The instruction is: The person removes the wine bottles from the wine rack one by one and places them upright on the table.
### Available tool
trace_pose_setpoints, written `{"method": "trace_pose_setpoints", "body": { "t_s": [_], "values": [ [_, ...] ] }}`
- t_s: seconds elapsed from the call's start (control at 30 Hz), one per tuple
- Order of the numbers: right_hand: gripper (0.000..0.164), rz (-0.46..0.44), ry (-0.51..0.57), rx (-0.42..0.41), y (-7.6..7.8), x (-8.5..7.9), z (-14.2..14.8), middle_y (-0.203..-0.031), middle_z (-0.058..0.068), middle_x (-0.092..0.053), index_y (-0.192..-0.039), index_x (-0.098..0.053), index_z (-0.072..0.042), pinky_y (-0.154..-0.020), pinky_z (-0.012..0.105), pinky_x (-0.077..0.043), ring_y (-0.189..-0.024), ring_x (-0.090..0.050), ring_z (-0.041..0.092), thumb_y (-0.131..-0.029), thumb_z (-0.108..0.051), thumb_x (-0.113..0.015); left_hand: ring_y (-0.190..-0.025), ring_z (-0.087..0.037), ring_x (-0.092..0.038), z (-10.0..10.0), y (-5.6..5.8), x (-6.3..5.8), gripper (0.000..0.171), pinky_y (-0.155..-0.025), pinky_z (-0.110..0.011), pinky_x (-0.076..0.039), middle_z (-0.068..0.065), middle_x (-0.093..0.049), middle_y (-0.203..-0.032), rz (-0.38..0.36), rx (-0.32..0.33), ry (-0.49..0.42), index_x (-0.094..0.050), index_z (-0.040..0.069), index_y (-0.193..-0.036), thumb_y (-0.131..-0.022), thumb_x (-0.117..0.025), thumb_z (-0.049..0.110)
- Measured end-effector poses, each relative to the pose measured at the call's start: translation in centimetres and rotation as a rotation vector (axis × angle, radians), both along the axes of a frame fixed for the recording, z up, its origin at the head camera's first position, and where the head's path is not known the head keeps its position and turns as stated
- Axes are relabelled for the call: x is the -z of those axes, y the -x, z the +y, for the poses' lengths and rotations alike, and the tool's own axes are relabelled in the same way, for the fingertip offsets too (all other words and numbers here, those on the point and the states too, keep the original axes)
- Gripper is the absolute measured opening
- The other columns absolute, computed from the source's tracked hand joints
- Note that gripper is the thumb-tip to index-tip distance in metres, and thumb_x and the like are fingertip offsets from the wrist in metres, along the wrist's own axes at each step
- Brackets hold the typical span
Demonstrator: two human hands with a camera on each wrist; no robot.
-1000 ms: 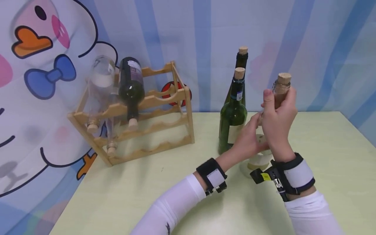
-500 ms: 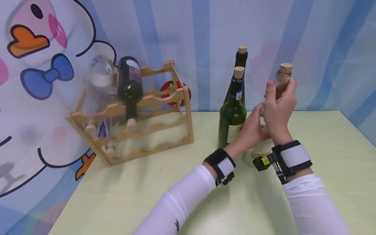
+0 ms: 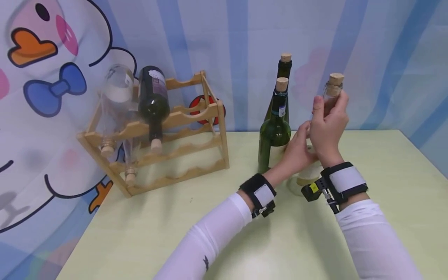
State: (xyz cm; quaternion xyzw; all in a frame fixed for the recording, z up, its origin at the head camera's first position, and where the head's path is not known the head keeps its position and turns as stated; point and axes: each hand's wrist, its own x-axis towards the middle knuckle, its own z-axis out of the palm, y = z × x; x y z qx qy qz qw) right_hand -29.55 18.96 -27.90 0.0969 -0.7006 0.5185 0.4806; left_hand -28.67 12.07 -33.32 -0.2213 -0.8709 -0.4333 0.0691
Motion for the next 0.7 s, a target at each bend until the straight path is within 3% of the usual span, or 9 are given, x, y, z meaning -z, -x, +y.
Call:
{"method": "trace_pose_setpoints", "body": {
  "t_s": [0.17,0.23,0.3,0.37,0.5,0.6,0.7],
  "values": [
    [0.027,-0.010,-0.017,0.011,0.1,0.1,0.0,-0.074,-0.022,-0.043,-0.116,-0.043,-0.012,-0.064,0.011,-0.038,-0.061,-0.044,-0.008,-0.091,-0.019,-0.045,-0.126,-0.005,-0.033,-1.7,-2.3,0.0,0.079,-0.094,-0.024,-0.038,0.009,-0.023,-0.142,-0.078,0.020,-0.025,-0.010,0.029,-0.140,-0.080,-0.062,0.032],
    [0.027,-0.014,-0.019,0.014,0.0,0.2,0.0,-0.073,-0.023,-0.042,-0.117,-0.043,-0.012,-0.064,0.011,-0.037,-0.060,-0.043,-0.009,-0.091,-0.020,-0.045,-0.126,-0.005,-0.032,-3.2,-3.9,-0.1,0.074,-0.094,-0.024,-0.039,0.010,-0.020,-0.144,-0.073,0.075,-0.044,-0.010,0.029,-0.140,-0.083,-0.058,0.030],
    [0.027,-0.007,-0.030,0.017,0.0,0.3,0.0,-0.071,-0.023,-0.041,-0.117,-0.043,-0.012,-0.064,0.011,-0.037,-0.060,-0.042,-0.009,-0.091,-0.021,-0.045,-0.127,-0.006,-0.032,-5.3,-5.5,-0.2,0.069,-0.096,-0.024,-0.037,0.007,-0.021,-0.144,0.002,0.128,-0.060,-0.013,0.024,-0.140,-0.085,-0.055,0.027],
    [0.028,-0.008,-0.036,0.015,0.1,0.4,0.0,-0.071,-0.022,-0.040,-0.118,-0.042,-0.012,-0.064,0.012,-0.036,-0.061,-0.042,-0.009,-0.091,-0.021,-0.045,-0.126,-0.010,-0.034,-7.8,-7.1,-0.5,0.063,-0.098,-0.024,-0.035,0.001,-0.026,-0.143,0.127,0.170,-0.104,-0.019,0.017,-0.139,-0.086,-0.053,0.023],
    [0.031,-0.041,-0.028,0.011,0.2,0.6,0.0,-0.074,-0.022,-0.042,-0.120,-0.040,-0.011,-0.065,0.012,-0.036,-0.065,-0.044,-0.009,-0.091,-0.022,-0.044,-0.120,-0.020,-0.042,-13.6,-9.1,-1.5,0.049,-0.099,-0.028,-0.036,-0.015,-0.042,-0.131,0.498,0.171,-0.255,-0.035,-0.001,-0.128,-0.083,-0.053,0.010],
    [0.030,-0.058,-0.019,0.013,0.2,0.6,0.0,-0.075,-0.022,-0.043,-0.120,-0.040,-0.012,-0.064,0.012,-0.036,-0.066,-0.045,-0.009,-0.091,-0.022,-0.044,-0.110,-0.024,-0.049,-18.1,-10.2,-2.7,0.035,-0.094,-0.031,-0.041,-0.021,-0.051,-0.115,0.756,0.080,-0.372,-0.044,-0.010,-0.113,-0.083,-0.051,0.009],
    [0.031,-0.036,-0.039,0.021,0.1,0.7,0.1,-0.075,-0.023,-0.042,-0.120,-0.040,-0.012,-0.062,0.013,-0.034,-0.066,-0.044,-0.010,-0.091,-0.022,-0.044,-0.102,-0.023,-0.054,-22.3,-11.1,-4.1,0.031,-0.089,-0.031,-0.044,-0.020,-0.057,-0.103,0.944,-0.043,-0.474,-0.047,-0.016,-0.100,-0.084,-0.050,0.010]
  ]
}}
